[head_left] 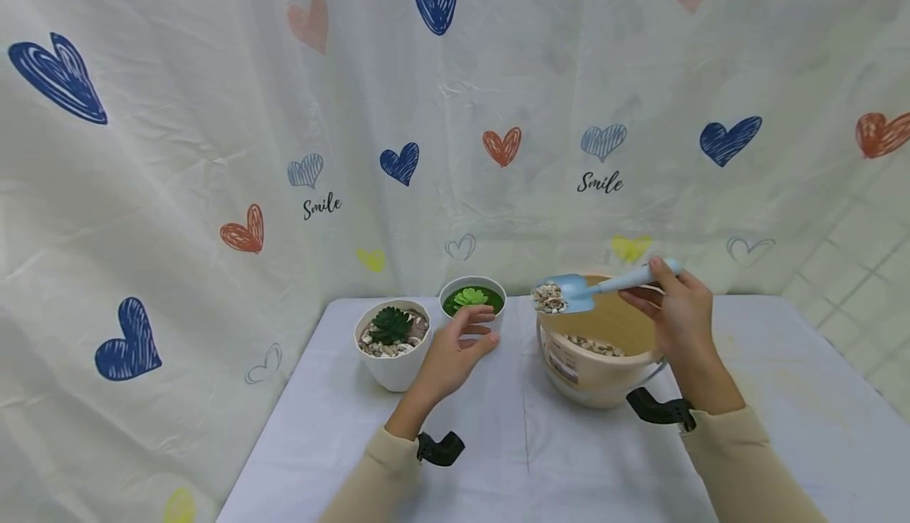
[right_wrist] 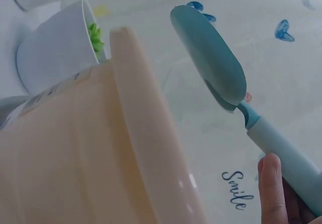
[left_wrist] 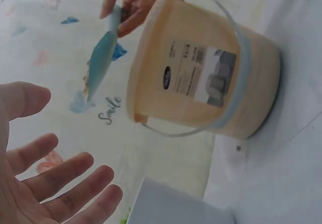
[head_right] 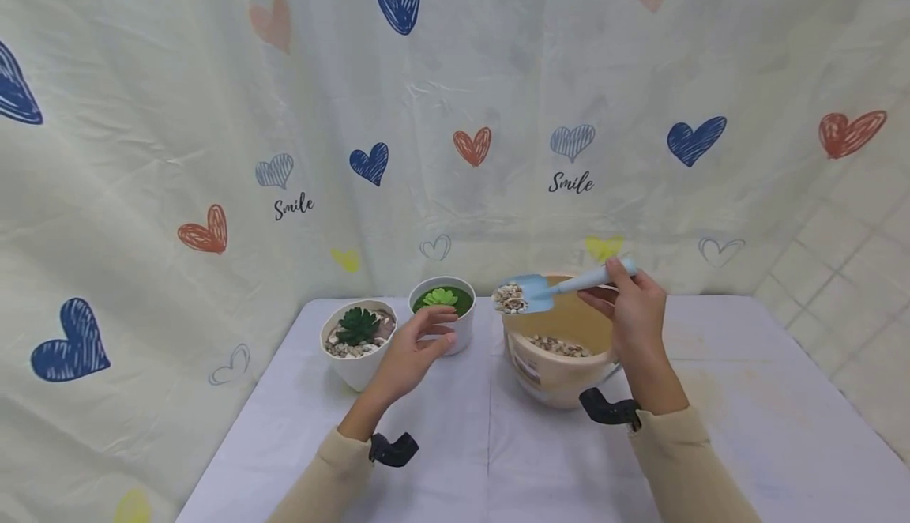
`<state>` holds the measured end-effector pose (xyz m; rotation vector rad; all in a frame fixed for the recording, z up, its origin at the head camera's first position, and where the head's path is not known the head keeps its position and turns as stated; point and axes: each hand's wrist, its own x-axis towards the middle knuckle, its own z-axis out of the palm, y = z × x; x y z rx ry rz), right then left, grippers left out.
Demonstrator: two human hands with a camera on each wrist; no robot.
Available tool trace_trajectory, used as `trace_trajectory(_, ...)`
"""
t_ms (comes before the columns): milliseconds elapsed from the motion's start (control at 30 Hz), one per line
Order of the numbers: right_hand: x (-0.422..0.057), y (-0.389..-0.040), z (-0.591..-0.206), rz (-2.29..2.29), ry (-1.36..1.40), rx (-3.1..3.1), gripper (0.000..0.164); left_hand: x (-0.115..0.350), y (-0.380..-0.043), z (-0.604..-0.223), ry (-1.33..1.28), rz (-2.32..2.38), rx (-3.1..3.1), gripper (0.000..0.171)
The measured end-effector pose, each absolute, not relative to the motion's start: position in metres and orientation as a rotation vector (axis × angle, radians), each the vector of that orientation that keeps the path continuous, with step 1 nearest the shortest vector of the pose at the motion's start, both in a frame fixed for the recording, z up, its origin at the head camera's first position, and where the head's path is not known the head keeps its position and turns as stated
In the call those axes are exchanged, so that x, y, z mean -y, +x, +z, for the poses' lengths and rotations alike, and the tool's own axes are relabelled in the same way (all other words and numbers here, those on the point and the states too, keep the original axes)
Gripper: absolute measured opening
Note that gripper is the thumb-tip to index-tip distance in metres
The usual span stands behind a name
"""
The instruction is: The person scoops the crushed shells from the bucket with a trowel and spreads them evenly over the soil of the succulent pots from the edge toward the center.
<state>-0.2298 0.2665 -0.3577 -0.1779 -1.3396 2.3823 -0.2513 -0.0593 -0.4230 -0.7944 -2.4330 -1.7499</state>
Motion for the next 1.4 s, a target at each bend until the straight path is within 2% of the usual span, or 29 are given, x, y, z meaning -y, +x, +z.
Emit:
trace_trajectory(133, -0.256, -0.232, -0.356, 2.433, -0.115, 1.344, 0.022, 0.086, -0.254, -0.415, -0.746, -1.725, 2.358, 0.034)
trace_trajectory(400, -0.228, -0.238, -0.35, 2.463, -0.097, 1.44, 0.022, 0.137, -0.262, -0.404, -0.575, -1.587, 2.2, 0.028)
trace_trajectory(633, -0.198, -0.25, -0.352, 2.424, -0.172, 1.575, 0.025, 0.177, -0.272, -0.411, -0.437, -1.356, 2.154, 0.031)
trace_trajectory(800, -0.178, -0.26, -0.358, 2.367, -0.203, 1.698, 0.032, 0.2, -0.281, -0.425, -0.358, -1.294, 2.229, 0.043)
trace_trajectory(967, -0.16, -0.267, -0.363, 2.319, -0.209, 1.802, 0.034, 0.215, -0.287, -0.441, -0.315, -1.329, 2.382, 0.062)
trace_trajectory(1400, -0.121, -0.275, -0.371, 2.257, -0.188, 1.878, 0.043, 0.222, -0.298, -0.47, -0.317, -1.491, 2.648, 0.106)
